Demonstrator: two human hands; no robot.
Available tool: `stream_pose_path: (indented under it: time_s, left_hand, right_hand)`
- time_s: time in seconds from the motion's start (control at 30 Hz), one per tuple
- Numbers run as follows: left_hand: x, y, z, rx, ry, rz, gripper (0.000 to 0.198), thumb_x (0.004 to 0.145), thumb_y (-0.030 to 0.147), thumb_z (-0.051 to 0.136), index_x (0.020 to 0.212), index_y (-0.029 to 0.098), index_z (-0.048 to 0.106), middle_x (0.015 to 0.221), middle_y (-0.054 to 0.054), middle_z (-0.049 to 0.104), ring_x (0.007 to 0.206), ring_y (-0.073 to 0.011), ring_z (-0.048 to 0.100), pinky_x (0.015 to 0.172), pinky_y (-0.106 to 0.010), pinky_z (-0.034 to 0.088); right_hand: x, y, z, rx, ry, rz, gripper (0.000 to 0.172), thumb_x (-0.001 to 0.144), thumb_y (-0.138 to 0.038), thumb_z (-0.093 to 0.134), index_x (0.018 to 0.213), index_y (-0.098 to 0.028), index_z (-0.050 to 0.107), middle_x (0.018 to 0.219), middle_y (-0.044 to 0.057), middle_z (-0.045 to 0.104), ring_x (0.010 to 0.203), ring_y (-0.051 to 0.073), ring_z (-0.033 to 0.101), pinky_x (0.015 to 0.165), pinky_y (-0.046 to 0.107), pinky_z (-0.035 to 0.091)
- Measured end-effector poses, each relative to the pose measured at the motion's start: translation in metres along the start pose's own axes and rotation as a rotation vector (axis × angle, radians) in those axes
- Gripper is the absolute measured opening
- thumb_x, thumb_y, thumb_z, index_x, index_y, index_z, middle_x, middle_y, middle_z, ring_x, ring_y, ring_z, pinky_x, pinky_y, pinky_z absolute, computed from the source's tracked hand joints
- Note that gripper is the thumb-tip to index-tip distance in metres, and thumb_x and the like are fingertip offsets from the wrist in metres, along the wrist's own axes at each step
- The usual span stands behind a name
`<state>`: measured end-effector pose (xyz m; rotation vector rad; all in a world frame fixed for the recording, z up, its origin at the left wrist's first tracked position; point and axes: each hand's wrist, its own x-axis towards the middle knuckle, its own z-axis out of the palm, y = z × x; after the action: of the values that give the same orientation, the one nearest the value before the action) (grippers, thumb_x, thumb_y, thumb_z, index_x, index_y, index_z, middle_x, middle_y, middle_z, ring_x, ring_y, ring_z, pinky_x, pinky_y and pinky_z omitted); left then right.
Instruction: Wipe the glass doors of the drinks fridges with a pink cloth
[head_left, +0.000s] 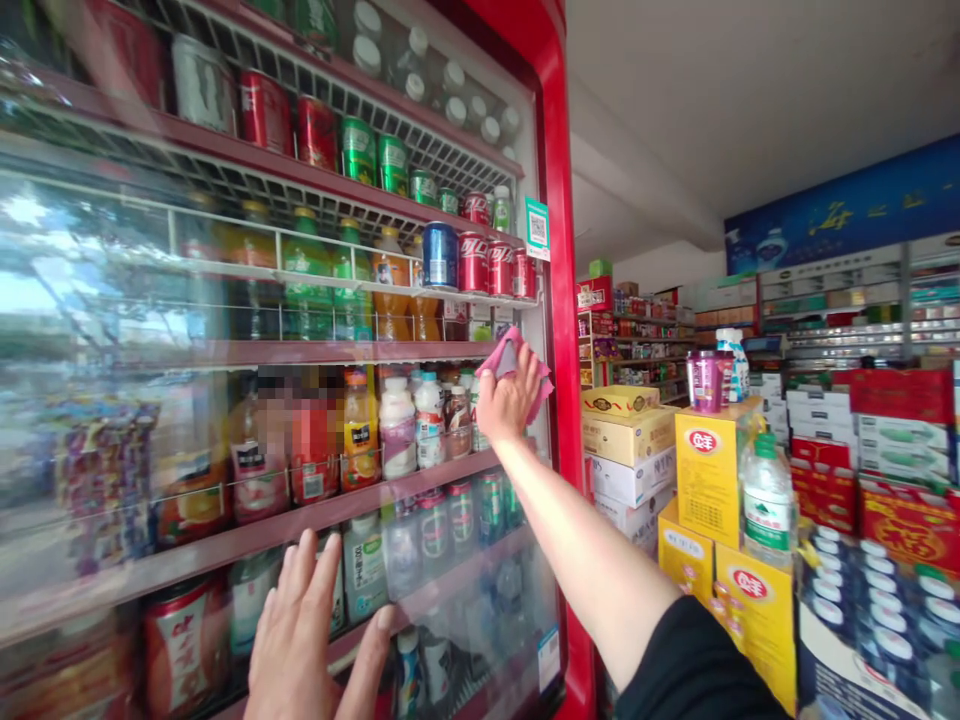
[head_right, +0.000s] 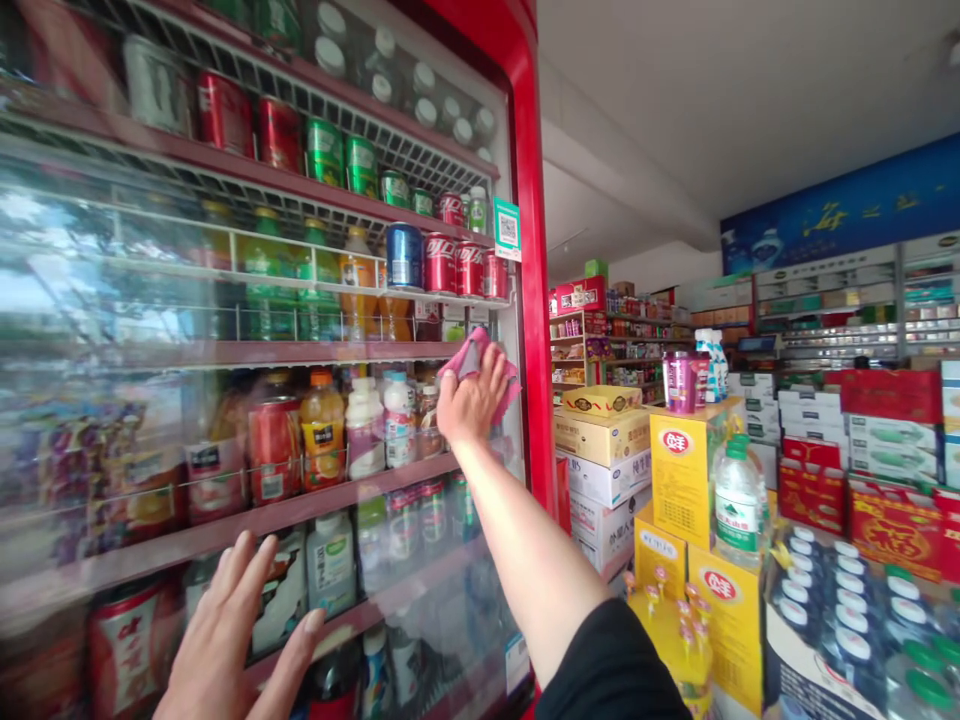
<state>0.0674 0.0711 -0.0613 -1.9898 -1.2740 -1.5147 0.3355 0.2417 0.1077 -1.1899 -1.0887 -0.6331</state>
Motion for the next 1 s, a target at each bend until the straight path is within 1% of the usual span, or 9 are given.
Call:
stream_pose_path:
  time_s: [0.1, 0.17, 0.23, 0.33, 0.5, 0.6, 0.67, 0.8, 1.0]
  left_hand:
    - [0.003, 0.003, -0.003, 0.008, 0.004, 0.009, 0.083, 0.102, 0.048, 0.061, 0.176, 0.038, 0.023, 0.186, -0.011, 0.026, 0.17, -0.0389, 0.03, 0.134, -0.068, 0.032]
    - [0.004, 0.006, -0.003, 0.014, 0.004, 0.02, 0.084, 0.103, 0.047, 0.061, 0.176, 0.038, 0.022, 0.185, -0.011, 0.026, 0.17, -0.0387, 0.03, 0.134, -0.068, 0.033]
    - [0.005, 0.008, -0.005, 0.021, 0.0, 0.025, 0.083, 0.103, 0.046, 0.06, 0.176, 0.038, 0.021, 0.185, -0.011, 0.026, 0.17, -0.0388, 0.031, 0.134, -0.069, 0.033]
    - [0.006, 0.008, -0.009, 0.033, 0.005, 0.029, 0.084, 0.103, 0.046, 0.061, 0.177, 0.038, 0.021, 0.186, -0.011, 0.026, 0.169, -0.0392, 0.031, 0.134, -0.068, 0.033]
    - [0.004, -0.003, -0.021, 0.038, 0.029, 0.02, 0.083, 0.104, 0.045, 0.06, 0.177, 0.037, 0.022, 0.186, -0.01, 0.024, 0.17, -0.0374, 0.029, 0.136, -0.065, 0.032]
    - [0.001, -0.009, -0.028, 0.035, 0.043, 0.0, 0.082, 0.104, 0.044, 0.06, 0.176, 0.036, 0.023, 0.186, -0.011, 0.026, 0.17, -0.0372, 0.029, 0.136, -0.066, 0.031]
    - [-0.001, -0.012, -0.032, 0.034, 0.054, -0.016, 0.081, 0.105, 0.043, 0.06, 0.176, 0.037, 0.023, 0.185, -0.011, 0.027, 0.17, -0.0374, 0.03, 0.135, -0.067, 0.032]
    - [-0.003, -0.017, -0.038, 0.034, 0.072, -0.043, 0.081, 0.105, 0.043, 0.06, 0.176, 0.037, 0.022, 0.185, -0.012, 0.027, 0.17, -0.0376, 0.031, 0.134, -0.068, 0.033]
    - [-0.008, -0.031, -0.043, 0.063, 0.089, -0.06, 0.083, 0.105, 0.044, 0.061, 0.177, 0.036, 0.02, 0.185, -0.014, 0.027, 0.169, -0.0391, 0.031, 0.132, -0.071, 0.034]
  right_hand:
    - [-0.03, -0.053, -0.007, 0.01, -0.114, -0.337, 0.077, 0.11, -0.049, 0.046, 0.177, -0.016, 0.028, 0.187, 0.012, 0.018, 0.175, 0.037, 0.002, 0.14, 0.064, 0.013]
    - [-0.046, -0.077, -0.012, 0.034, -0.205, -0.599, 0.079, 0.109, -0.058, 0.052, 0.177, -0.023, 0.03, 0.187, 0.007, 0.02, 0.176, 0.034, 0.003, 0.142, 0.062, 0.009]
    - [-0.052, -0.088, -0.016, 0.057, -0.279, -0.797, 0.077, 0.108, -0.063, 0.056, 0.175, -0.029, 0.037, 0.186, 0.004, 0.025, 0.175, 0.032, 0.008, 0.142, 0.06, 0.009]
    - [-0.043, -0.077, -0.017, 0.059, -0.322, -0.901, 0.072, 0.108, -0.06, 0.058, 0.173, -0.033, 0.04, 0.184, 0.001, 0.03, 0.175, 0.03, 0.014, 0.143, 0.059, 0.009]
    - [-0.015, -0.017, -0.014, -0.021, -0.268, -0.719, 0.073, 0.108, -0.052, 0.054, 0.175, -0.028, 0.035, 0.186, 0.004, 0.025, 0.175, 0.03, 0.011, 0.142, 0.059, 0.011]
    - [-0.007, 0.009, -0.009, -0.073, -0.144, -0.406, 0.07, 0.11, -0.042, 0.042, 0.175, -0.017, 0.034, 0.185, 0.01, 0.026, 0.175, 0.031, 0.012, 0.141, 0.06, 0.017]
    - [-0.009, 0.01, -0.005, -0.089, -0.067, -0.204, 0.064, 0.112, -0.038, 0.035, 0.169, -0.01, 0.046, 0.185, 0.015, 0.026, 0.174, 0.034, 0.015, 0.14, 0.061, 0.02]
    - [-0.024, -0.03, 0.003, -0.045, -0.022, -0.062, 0.061, 0.114, -0.04, 0.032, 0.144, -0.006, 0.072, 0.184, 0.019, 0.026, 0.172, 0.042, 0.018, 0.137, 0.066, 0.021]
    - [-0.062, -0.141, -0.008, 0.079, -0.134, -0.263, 0.07, 0.113, -0.042, 0.043, 0.177, -0.018, 0.03, 0.187, 0.013, 0.015, 0.175, 0.039, 0.006, 0.138, 0.069, 0.015]
